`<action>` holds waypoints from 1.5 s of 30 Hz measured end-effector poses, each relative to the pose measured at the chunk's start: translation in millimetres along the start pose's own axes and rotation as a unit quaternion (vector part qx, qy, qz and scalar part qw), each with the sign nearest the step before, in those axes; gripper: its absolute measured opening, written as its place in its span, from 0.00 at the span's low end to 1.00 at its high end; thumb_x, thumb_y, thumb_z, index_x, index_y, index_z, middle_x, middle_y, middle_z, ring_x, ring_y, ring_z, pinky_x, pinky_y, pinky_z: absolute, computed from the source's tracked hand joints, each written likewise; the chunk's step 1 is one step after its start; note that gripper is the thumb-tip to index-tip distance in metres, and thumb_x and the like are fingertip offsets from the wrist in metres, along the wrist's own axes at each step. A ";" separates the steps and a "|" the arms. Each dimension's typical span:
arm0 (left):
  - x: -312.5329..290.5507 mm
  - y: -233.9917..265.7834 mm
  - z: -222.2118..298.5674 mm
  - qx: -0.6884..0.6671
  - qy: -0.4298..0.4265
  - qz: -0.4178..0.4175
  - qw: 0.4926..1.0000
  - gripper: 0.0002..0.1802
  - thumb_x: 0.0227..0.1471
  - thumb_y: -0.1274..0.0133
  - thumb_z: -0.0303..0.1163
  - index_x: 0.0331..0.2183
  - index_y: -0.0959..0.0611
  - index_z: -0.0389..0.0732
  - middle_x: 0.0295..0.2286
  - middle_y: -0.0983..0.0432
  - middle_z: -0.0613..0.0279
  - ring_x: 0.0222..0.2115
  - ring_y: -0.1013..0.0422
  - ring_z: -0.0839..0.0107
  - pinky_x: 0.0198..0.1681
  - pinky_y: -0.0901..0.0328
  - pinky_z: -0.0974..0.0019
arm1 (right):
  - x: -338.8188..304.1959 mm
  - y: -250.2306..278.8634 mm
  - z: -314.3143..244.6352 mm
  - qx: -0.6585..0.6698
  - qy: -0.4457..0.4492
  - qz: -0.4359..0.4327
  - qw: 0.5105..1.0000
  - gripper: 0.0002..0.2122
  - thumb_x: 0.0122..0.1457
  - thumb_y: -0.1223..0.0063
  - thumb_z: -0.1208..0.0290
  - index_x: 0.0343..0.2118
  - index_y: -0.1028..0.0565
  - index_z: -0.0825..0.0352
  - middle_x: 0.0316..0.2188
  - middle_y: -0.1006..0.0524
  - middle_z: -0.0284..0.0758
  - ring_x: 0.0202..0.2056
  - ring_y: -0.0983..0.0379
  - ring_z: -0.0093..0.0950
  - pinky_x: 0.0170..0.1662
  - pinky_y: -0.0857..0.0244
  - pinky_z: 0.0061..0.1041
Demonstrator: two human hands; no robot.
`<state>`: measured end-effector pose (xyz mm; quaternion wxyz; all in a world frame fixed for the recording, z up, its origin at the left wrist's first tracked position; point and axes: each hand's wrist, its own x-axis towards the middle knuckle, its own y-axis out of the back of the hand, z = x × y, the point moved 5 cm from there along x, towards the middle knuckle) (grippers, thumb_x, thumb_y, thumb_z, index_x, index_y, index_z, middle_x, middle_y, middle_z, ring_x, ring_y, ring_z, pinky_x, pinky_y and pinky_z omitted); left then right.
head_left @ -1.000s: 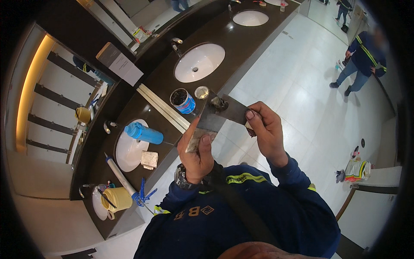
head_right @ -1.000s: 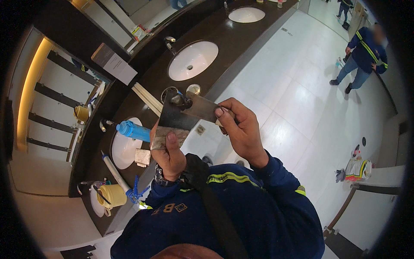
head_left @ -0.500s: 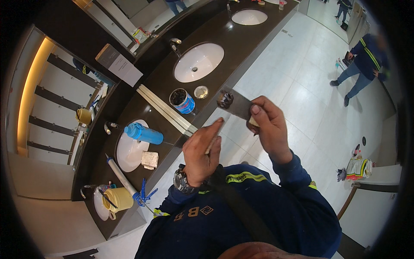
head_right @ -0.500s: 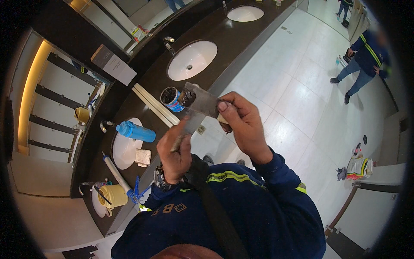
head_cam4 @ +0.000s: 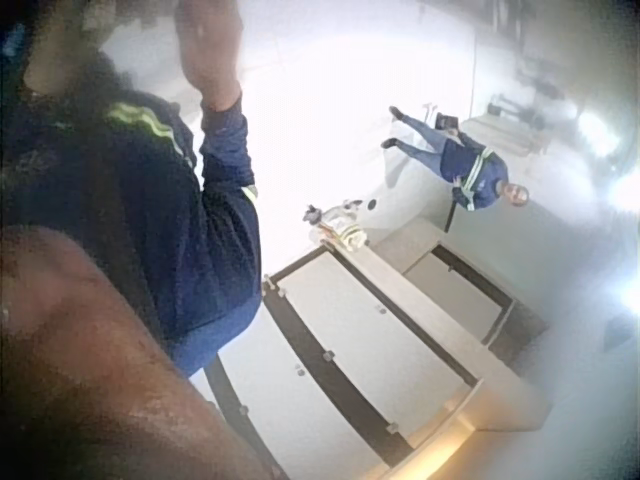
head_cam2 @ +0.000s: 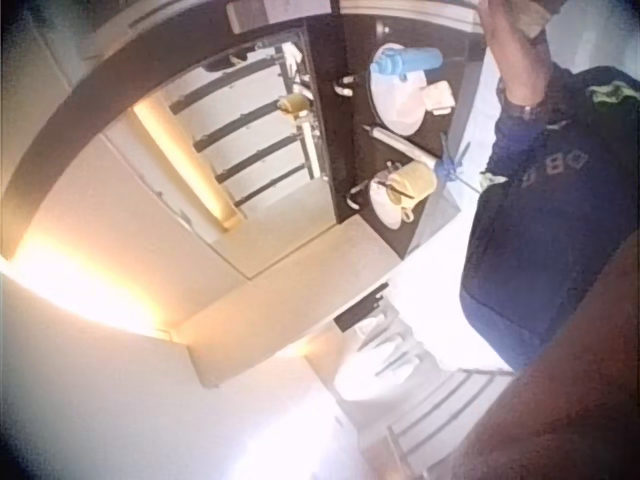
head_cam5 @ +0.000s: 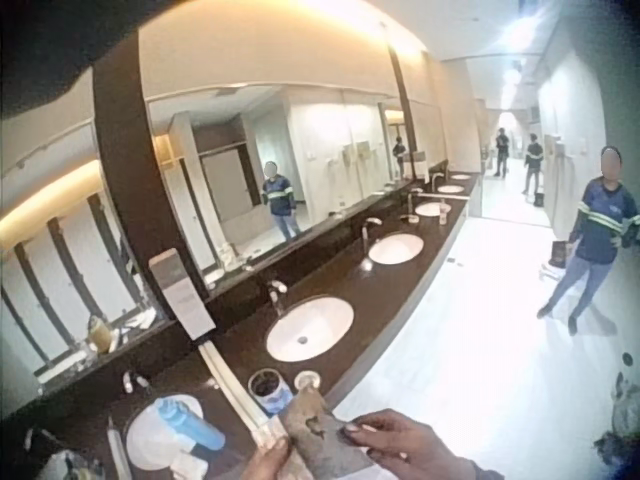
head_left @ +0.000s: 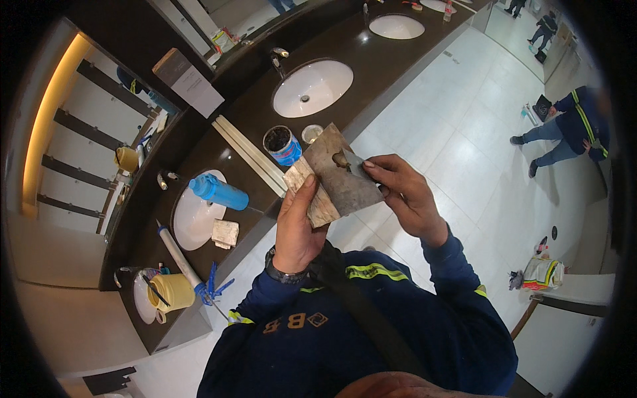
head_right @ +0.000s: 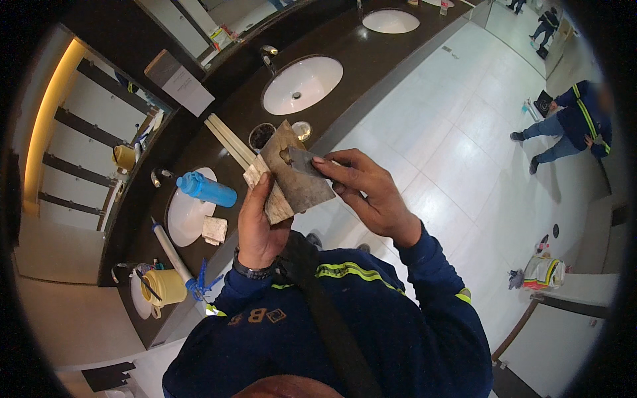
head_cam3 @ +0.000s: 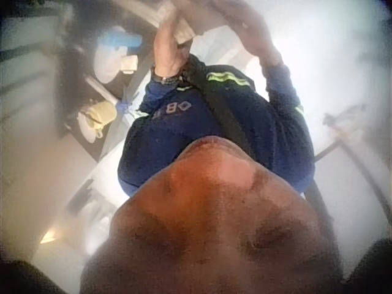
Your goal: The person scoops dark adhesive from a can with a putty knife and spreads it onto a small rectangular tile. They then squeeze a white sealant from a tube onto the same tile and continue spreading the materials with the putty knife.
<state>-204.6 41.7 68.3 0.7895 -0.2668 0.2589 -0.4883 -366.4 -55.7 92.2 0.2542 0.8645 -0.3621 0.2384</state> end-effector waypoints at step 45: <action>-1.3 12.7 7.7 -0.045 0.019 0.019 0.999 0.21 0.62 0.50 0.37 0.54 0.28 0.40 0.47 0.23 0.61 0.47 0.25 0.68 0.51 0.31 0.63 | 5.7 -24.8 16.8 0.079 -0.049 0.012 0.996 0.21 0.60 0.56 0.81 0.58 0.28 0.63 0.47 0.29 0.42 0.48 0.30 0.34 0.50 0.35 0.30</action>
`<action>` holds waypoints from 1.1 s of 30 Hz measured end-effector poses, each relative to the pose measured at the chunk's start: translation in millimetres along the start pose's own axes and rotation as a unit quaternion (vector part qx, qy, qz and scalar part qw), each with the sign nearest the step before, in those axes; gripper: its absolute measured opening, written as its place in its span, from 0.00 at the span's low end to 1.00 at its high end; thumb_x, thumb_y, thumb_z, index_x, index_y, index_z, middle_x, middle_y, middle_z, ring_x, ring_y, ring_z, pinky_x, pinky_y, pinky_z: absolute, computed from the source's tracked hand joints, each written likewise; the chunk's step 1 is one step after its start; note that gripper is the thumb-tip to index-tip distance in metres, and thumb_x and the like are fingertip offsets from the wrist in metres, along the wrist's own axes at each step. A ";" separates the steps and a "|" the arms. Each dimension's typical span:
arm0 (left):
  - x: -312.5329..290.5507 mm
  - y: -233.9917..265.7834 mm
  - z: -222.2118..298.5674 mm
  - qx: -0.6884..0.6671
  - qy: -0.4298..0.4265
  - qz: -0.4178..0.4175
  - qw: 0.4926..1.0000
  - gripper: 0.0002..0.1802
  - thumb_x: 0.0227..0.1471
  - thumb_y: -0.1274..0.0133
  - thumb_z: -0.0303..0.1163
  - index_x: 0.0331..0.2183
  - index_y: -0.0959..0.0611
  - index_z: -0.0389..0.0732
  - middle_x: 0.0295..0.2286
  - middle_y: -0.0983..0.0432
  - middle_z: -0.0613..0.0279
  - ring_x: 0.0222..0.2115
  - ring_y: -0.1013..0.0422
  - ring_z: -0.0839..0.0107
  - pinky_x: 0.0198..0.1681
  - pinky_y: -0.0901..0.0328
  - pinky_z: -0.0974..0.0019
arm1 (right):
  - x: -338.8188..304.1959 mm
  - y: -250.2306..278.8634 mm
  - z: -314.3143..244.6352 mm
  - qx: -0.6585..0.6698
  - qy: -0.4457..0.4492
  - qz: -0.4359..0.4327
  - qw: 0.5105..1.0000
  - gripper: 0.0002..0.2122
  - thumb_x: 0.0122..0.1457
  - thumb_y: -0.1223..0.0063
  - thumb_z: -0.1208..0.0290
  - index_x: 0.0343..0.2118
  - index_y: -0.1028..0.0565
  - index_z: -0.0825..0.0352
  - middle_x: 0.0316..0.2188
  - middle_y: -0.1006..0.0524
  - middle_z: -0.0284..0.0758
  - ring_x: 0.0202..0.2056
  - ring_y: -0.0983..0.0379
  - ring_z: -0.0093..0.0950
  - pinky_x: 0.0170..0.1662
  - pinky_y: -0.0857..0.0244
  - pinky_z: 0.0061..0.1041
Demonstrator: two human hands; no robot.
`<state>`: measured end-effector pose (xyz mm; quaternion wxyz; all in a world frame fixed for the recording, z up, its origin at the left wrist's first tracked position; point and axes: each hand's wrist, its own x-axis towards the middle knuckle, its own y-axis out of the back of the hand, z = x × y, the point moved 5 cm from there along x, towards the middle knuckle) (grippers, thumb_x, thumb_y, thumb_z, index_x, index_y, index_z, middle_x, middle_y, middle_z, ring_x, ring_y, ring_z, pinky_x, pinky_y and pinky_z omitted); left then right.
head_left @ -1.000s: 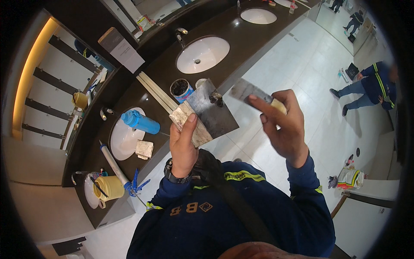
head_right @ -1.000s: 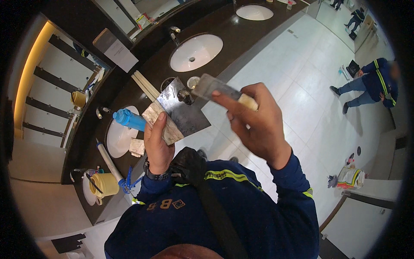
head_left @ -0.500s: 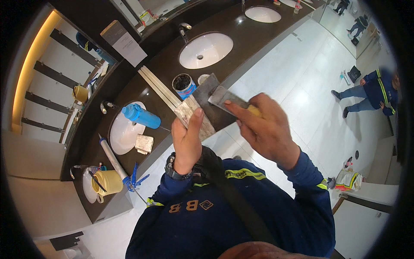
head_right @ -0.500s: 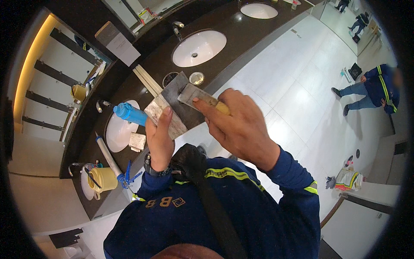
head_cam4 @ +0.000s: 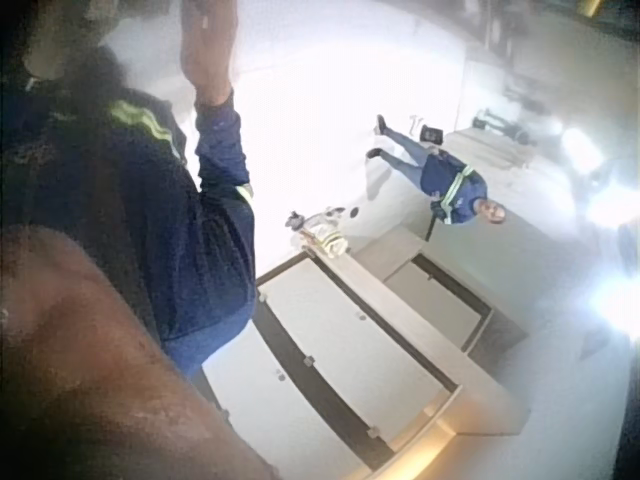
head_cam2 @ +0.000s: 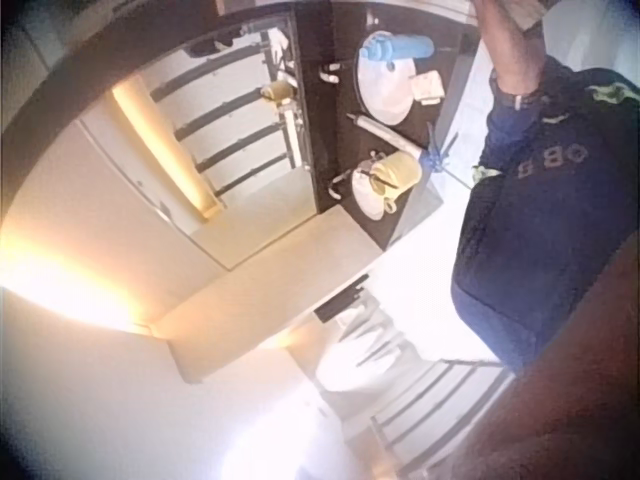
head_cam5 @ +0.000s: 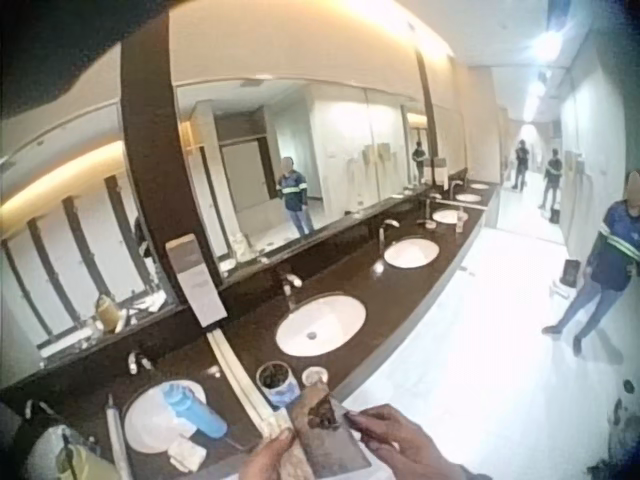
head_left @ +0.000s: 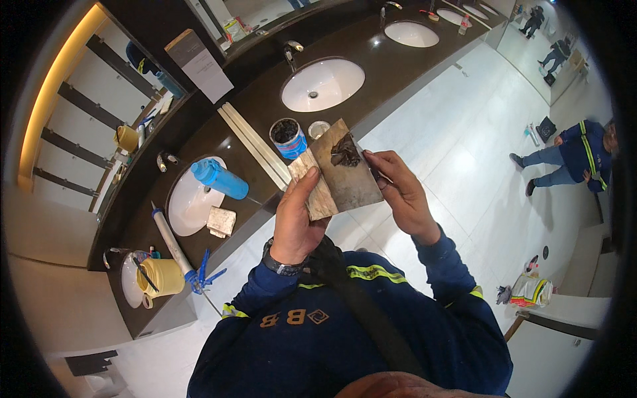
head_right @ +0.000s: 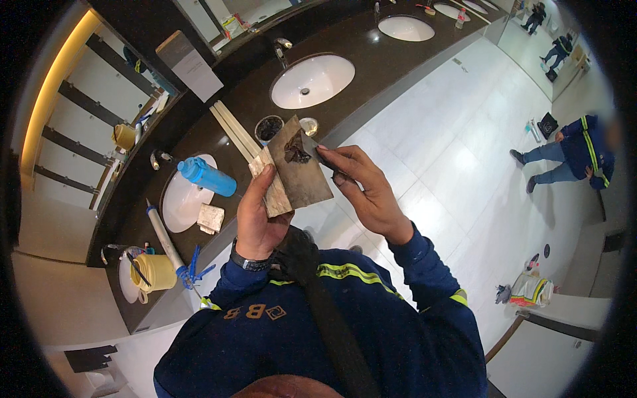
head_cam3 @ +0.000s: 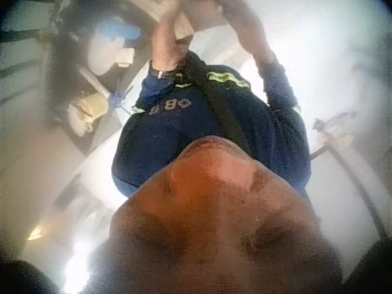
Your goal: The person scoops dark adhesive from a can with a putty knife and spreads it onto a small rectangular tile. They then squeeze a white sealant from a tube onto the same tile and continue spreading the materials with the putty knife.
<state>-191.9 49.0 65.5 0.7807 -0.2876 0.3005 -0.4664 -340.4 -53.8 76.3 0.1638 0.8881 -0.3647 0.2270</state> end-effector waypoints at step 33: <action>89.5 5.9 16.0 0.039 0.165 -0.198 0.965 0.23 0.64 0.56 0.35 0.57 0.32 0.36 0.50 0.27 0.53 0.49 0.27 0.62 0.54 0.32 0.56 | 20.2 -4.8 47.7 0.272 -0.250 0.202 0.907 0.11 0.66 0.50 0.62 0.31 0.27 0.63 0.20 0.34 0.21 0.21 0.42 0.15 0.28 0.45 0.18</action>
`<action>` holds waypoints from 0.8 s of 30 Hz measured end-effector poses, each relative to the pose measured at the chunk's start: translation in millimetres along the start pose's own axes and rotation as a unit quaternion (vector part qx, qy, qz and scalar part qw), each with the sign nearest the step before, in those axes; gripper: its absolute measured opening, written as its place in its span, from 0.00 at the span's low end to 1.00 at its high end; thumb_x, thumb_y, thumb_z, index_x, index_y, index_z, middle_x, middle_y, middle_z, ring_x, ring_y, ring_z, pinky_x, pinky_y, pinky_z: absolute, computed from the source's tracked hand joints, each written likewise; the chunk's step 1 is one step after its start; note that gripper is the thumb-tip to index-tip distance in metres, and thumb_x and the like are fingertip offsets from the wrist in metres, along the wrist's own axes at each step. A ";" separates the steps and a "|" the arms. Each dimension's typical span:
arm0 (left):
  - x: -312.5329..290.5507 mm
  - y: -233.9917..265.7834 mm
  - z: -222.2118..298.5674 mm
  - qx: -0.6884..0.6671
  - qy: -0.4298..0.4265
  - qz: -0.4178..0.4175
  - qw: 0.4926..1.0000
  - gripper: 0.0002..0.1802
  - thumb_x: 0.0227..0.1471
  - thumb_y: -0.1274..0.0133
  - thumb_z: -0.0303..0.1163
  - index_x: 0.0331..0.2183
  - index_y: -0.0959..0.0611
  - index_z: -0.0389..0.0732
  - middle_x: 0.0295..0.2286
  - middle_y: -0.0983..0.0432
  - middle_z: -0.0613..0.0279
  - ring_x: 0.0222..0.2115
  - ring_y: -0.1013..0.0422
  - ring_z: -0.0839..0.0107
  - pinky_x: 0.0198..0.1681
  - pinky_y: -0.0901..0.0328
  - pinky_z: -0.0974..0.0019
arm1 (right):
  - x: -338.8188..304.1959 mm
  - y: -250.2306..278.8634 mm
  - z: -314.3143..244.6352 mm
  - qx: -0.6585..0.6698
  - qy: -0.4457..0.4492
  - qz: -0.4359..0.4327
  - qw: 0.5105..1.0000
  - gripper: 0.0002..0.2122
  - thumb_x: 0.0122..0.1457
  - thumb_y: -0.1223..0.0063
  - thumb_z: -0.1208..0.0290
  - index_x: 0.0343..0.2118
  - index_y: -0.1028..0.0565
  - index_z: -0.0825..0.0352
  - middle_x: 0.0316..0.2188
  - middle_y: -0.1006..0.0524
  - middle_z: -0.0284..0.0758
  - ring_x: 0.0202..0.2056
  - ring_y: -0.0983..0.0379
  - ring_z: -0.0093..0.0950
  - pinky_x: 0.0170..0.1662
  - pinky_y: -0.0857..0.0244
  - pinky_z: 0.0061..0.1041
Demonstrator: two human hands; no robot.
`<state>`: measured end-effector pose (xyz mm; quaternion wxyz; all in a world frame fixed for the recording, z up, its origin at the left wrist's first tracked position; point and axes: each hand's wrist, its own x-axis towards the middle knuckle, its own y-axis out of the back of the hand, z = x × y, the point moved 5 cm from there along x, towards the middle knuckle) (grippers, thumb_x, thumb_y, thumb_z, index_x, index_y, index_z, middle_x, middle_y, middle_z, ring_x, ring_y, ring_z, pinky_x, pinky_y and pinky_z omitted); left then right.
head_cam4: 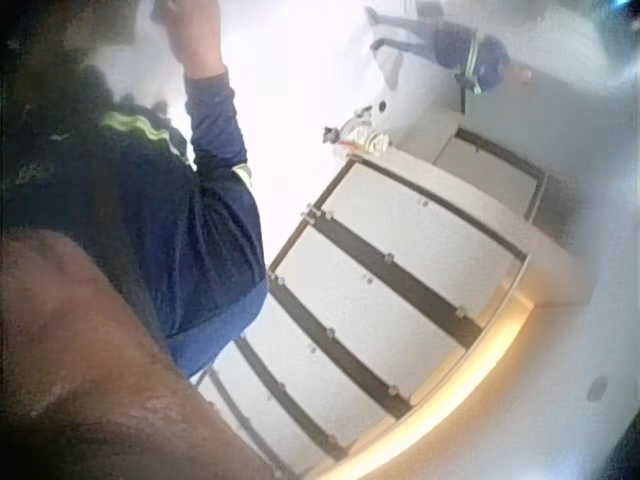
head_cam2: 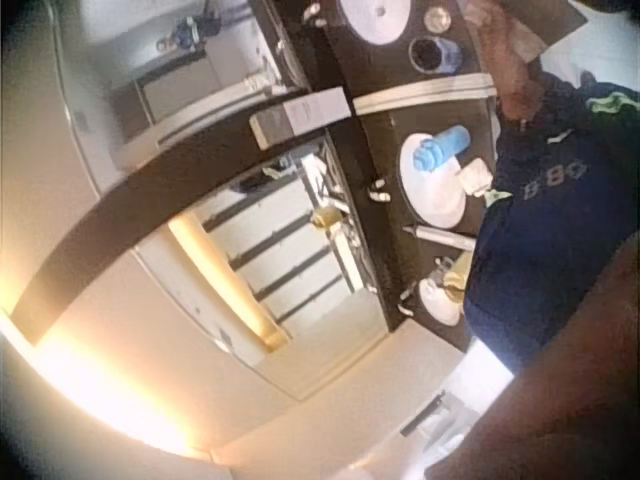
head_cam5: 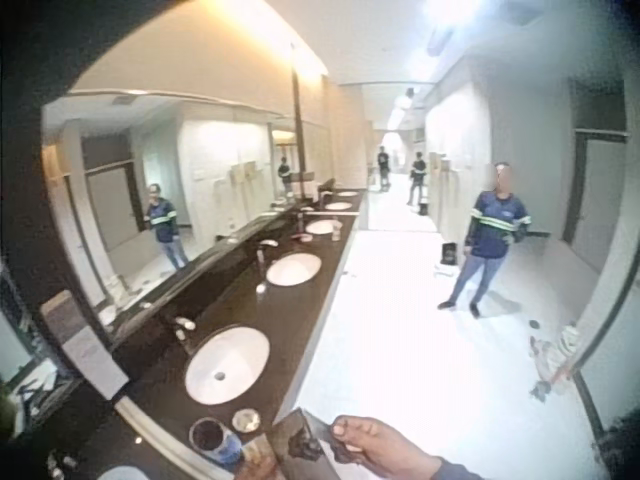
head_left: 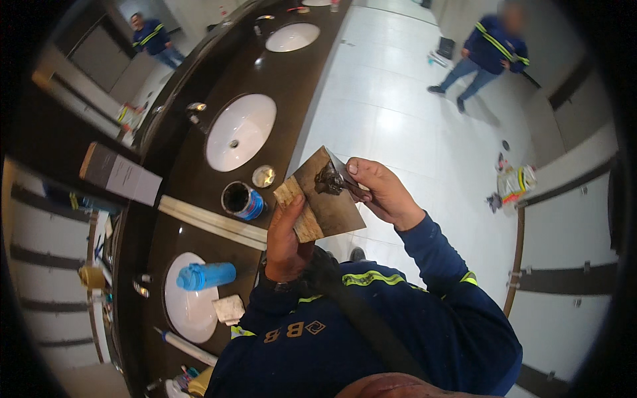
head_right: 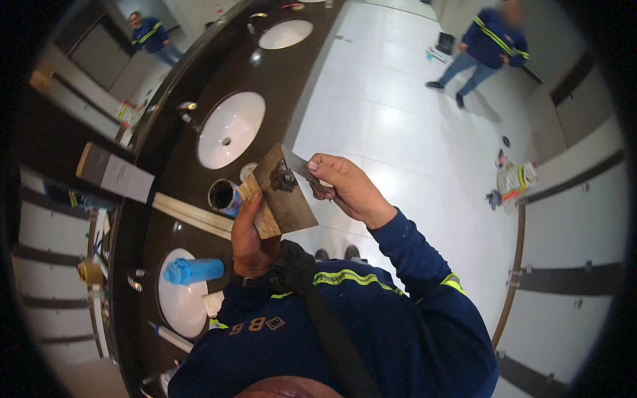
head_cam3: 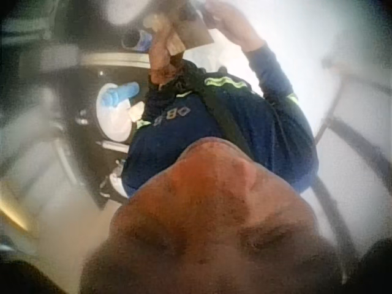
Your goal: The person scoops dark adhesive from a can with a putty knife and spreads it onto a small rectangular tile. They then squeeze a white sealant from a tube onto the same tile and continue spreading the materials with the putty knife.
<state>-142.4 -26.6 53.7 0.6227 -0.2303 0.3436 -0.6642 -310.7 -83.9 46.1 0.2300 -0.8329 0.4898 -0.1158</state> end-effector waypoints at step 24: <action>0.6 166.8 73.3 0.203 -0.088 0.194 0.956 0.17 0.60 0.46 0.34 0.48 0.22 0.35 0.41 0.24 0.60 0.41 0.27 0.72 0.47 0.34 0.69 | 101.7 -2.6 92.9 -0.449 0.010 0.069 0.891 0.16 0.68 0.56 0.67 0.56 0.28 0.67 0.32 0.24 0.34 0.30 0.32 0.21 0.36 0.35 0.21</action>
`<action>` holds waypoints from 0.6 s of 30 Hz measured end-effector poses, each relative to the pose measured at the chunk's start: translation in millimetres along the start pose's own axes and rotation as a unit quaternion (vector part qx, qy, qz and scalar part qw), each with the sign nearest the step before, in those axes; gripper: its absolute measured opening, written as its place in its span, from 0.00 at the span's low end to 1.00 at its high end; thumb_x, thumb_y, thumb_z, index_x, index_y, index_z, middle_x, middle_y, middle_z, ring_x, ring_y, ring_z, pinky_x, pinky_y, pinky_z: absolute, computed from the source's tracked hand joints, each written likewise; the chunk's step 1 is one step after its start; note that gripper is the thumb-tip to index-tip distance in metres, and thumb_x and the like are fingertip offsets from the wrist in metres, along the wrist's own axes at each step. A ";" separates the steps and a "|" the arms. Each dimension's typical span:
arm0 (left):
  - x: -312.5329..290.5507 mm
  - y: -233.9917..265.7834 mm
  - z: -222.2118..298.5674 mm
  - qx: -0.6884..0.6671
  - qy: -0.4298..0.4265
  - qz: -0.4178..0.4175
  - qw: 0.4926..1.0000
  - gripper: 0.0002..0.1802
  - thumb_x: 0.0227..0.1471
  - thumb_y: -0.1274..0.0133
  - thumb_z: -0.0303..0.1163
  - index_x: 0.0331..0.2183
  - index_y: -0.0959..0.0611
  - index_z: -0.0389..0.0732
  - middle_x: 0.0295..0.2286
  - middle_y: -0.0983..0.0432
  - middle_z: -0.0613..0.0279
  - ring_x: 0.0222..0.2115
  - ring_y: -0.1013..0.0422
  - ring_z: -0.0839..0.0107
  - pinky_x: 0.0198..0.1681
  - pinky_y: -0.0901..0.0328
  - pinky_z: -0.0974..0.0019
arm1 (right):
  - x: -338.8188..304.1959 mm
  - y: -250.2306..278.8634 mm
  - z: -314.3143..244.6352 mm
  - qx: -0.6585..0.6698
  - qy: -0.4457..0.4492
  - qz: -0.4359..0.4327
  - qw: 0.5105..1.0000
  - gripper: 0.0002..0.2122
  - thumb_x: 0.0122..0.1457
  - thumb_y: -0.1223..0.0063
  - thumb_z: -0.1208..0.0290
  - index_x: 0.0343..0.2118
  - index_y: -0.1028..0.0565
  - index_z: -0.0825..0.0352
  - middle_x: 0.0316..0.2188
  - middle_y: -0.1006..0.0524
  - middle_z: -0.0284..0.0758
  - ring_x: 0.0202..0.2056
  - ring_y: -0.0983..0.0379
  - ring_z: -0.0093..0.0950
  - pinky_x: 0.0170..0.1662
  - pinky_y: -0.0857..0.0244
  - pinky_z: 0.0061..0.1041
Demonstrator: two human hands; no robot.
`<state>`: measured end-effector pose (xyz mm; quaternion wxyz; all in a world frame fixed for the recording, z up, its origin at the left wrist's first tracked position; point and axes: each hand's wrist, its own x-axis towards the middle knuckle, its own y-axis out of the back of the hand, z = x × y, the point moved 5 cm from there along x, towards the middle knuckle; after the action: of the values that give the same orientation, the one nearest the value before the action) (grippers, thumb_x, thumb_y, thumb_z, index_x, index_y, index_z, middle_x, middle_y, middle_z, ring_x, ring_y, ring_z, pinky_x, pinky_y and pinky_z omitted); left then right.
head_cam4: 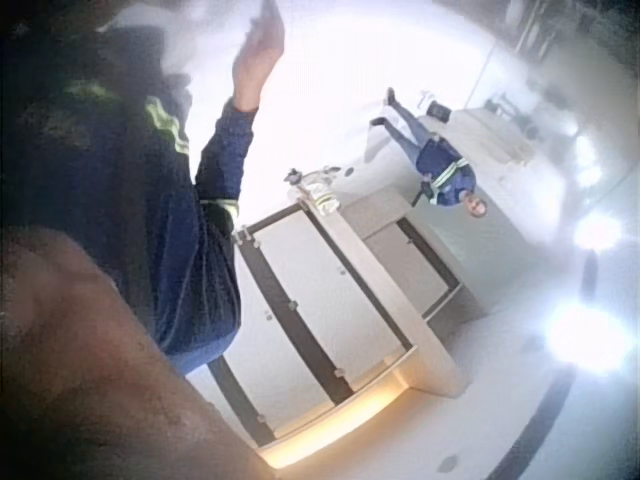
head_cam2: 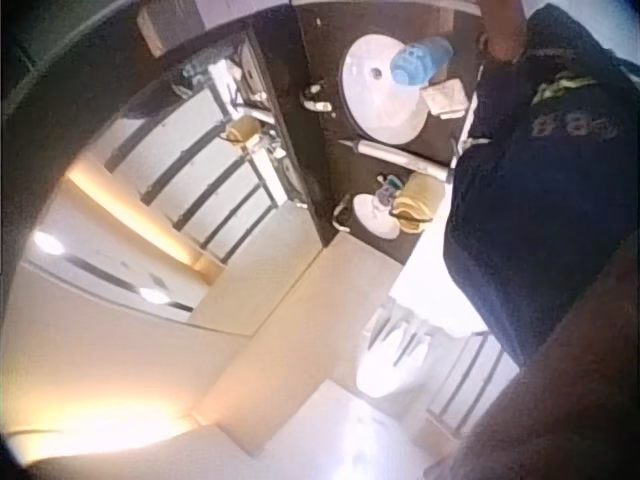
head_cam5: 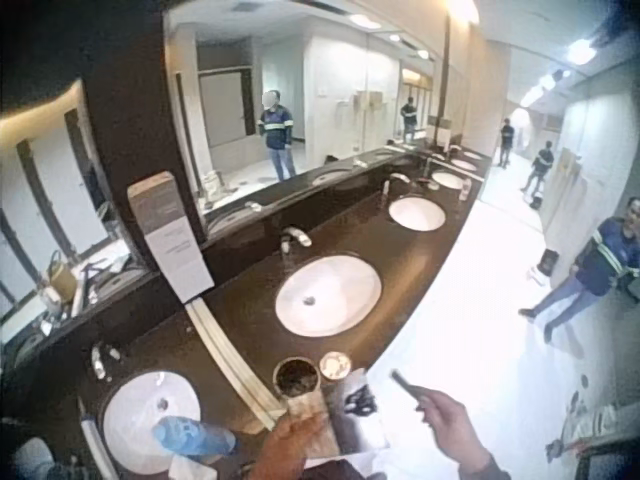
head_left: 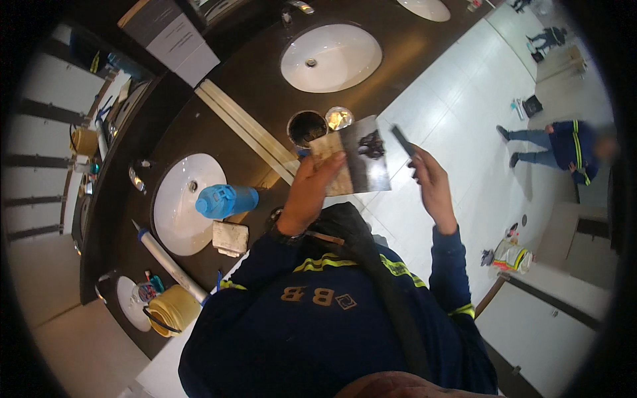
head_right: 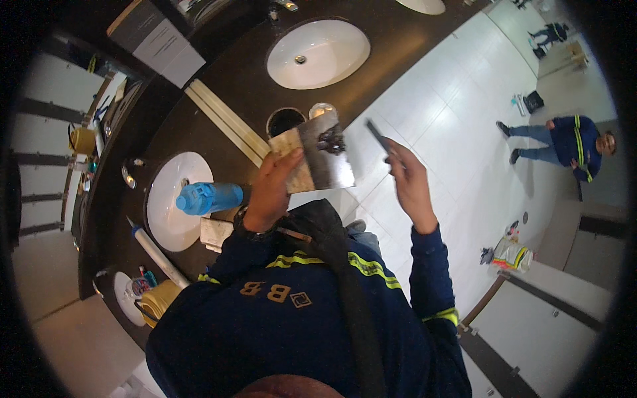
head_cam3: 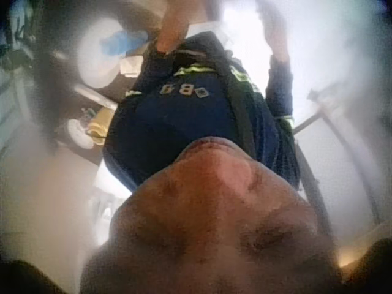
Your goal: The person scoops dark adhesive from a can with a putty knife and spreads it onto a small rectangular tile. They then squeeze a white sealant from a tube onto the same tile and continue spreading the materials with the putty knife.
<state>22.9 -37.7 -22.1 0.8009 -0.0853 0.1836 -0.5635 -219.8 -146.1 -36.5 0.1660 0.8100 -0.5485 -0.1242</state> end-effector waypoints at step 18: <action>-66.3 114.2 -35.2 0.386 -0.060 0.119 0.913 0.18 0.57 0.48 0.39 0.36 0.19 0.31 0.44 0.26 0.41 0.36 0.25 0.51 0.43 0.33 0.56 | 155.5 -208.6 -55.2 -0.431 0.298 -0.178 0.833 0.11 0.49 0.42 0.66 0.31 0.20 0.69 0.28 0.21 0.50 0.34 0.22 0.48 0.41 0.27 0.43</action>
<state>88.9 66.7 -80.5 0.8422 0.2197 -0.0878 -0.4846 35.3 -211.8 -73.6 0.6288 0.7377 -0.2096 -0.1279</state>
